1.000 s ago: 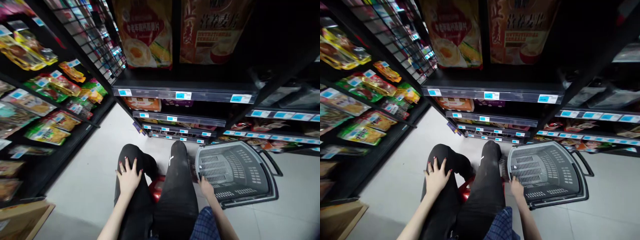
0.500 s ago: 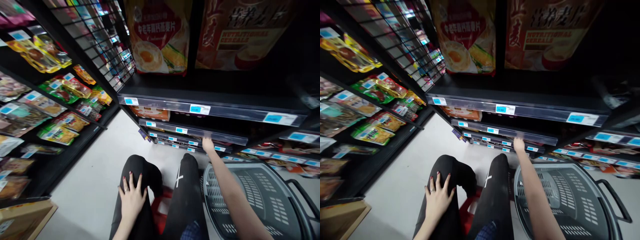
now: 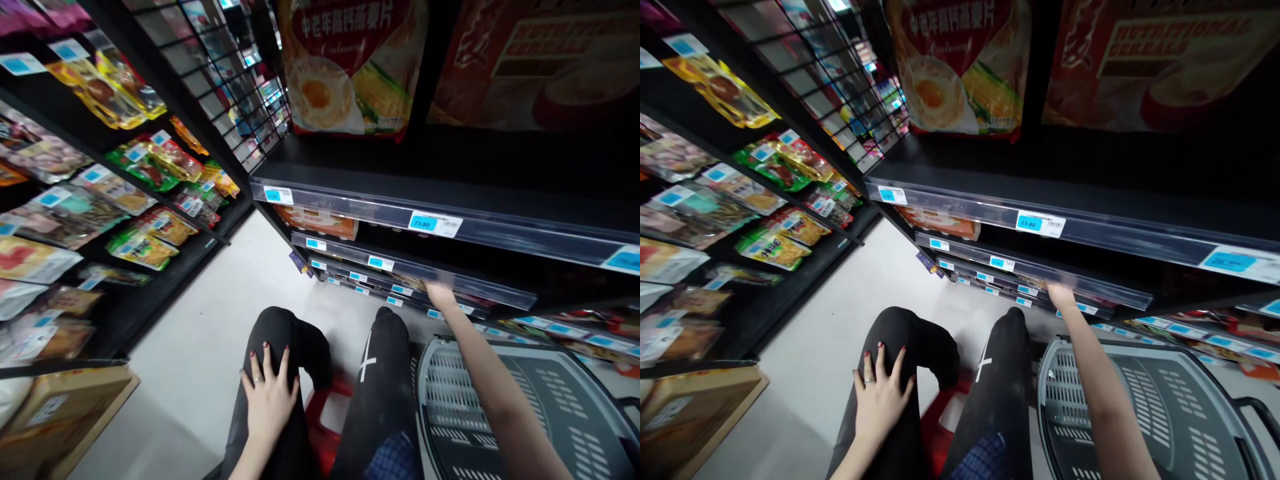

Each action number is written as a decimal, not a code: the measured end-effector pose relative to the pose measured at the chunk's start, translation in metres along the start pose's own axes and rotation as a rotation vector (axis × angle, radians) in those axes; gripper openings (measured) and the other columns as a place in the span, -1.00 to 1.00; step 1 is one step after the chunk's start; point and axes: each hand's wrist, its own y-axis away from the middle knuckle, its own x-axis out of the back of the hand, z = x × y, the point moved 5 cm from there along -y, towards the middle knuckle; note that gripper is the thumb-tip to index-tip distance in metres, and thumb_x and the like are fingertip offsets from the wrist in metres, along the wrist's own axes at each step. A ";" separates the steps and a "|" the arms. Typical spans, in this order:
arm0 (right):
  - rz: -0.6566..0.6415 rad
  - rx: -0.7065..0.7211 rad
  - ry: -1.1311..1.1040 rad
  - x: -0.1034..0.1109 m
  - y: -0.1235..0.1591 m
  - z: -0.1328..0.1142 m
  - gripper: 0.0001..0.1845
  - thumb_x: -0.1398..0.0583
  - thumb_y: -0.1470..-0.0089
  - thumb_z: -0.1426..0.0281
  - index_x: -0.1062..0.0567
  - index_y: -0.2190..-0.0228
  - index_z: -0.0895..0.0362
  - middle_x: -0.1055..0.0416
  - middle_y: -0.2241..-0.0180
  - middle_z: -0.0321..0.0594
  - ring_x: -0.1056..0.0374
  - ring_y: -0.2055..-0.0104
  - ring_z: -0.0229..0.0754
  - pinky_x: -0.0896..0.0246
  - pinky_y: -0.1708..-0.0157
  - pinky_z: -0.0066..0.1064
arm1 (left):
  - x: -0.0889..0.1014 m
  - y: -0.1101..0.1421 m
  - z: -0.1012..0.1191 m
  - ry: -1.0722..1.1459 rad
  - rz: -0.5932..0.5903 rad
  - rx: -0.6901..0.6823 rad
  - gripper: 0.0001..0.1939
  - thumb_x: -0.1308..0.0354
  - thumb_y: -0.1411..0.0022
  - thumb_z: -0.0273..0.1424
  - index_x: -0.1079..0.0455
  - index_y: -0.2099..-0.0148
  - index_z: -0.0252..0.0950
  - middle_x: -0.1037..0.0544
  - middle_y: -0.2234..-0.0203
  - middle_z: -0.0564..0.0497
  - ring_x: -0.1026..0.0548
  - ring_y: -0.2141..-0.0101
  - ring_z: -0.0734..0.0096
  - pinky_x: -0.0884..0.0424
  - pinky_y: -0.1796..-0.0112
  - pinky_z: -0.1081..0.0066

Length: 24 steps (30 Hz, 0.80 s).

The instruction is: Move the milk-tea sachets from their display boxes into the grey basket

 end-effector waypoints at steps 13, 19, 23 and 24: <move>0.042 -0.032 -0.058 -0.001 0.136 -0.038 -0.74 0.09 -0.25 0.45 -0.32 0.14 0.24 -0.33 0.10 0.02 -0.37 0.14 -0.17 -0.18 0.30 -0.48 | 0.008 -0.003 0.020 0.081 0.067 -0.138 -0.41 -0.03 -0.22 -0.28 -0.16 -0.28 -0.28 0.17 -0.30 -0.38 0.24 -0.25 -0.41 0.13 -0.09 -0.28; 0.011 -0.038 -0.065 -0.005 0.224 -0.055 -0.74 0.09 -0.25 0.44 -0.30 0.10 0.21 -0.36 0.12 0.00 -0.41 0.22 -0.18 -0.17 0.34 -0.46 | 0.010 0.006 0.012 0.184 0.082 -0.140 -0.40 -0.06 -0.21 -0.27 -0.17 -0.27 -0.29 0.16 -0.31 -0.31 0.24 -0.25 -0.40 0.15 -0.10 -0.29; -0.017 -0.022 -0.034 0.002 0.287 -0.066 -0.67 0.06 -0.16 0.58 -0.29 0.06 0.18 -0.35 0.06 0.00 -0.44 0.27 -0.17 -0.20 0.33 -0.42 | 0.019 0.009 0.004 0.416 0.098 -0.189 -0.55 -0.02 -0.24 -0.31 -0.31 -0.16 -0.30 -0.11 -0.25 -0.21 0.14 -0.26 -0.20 0.20 -0.14 -0.24; -0.020 -0.013 -0.014 0.006 0.302 -0.069 -0.64 0.06 -0.13 0.62 -0.29 0.06 0.18 -0.35 0.05 0.00 -0.44 0.27 -0.16 -0.21 0.33 -0.42 | 0.024 0.010 0.006 0.553 0.094 -0.220 -0.59 -0.01 -0.24 -0.33 -0.35 -0.12 -0.30 -0.18 -0.21 -0.18 0.10 -0.26 -0.11 0.20 -0.17 -0.18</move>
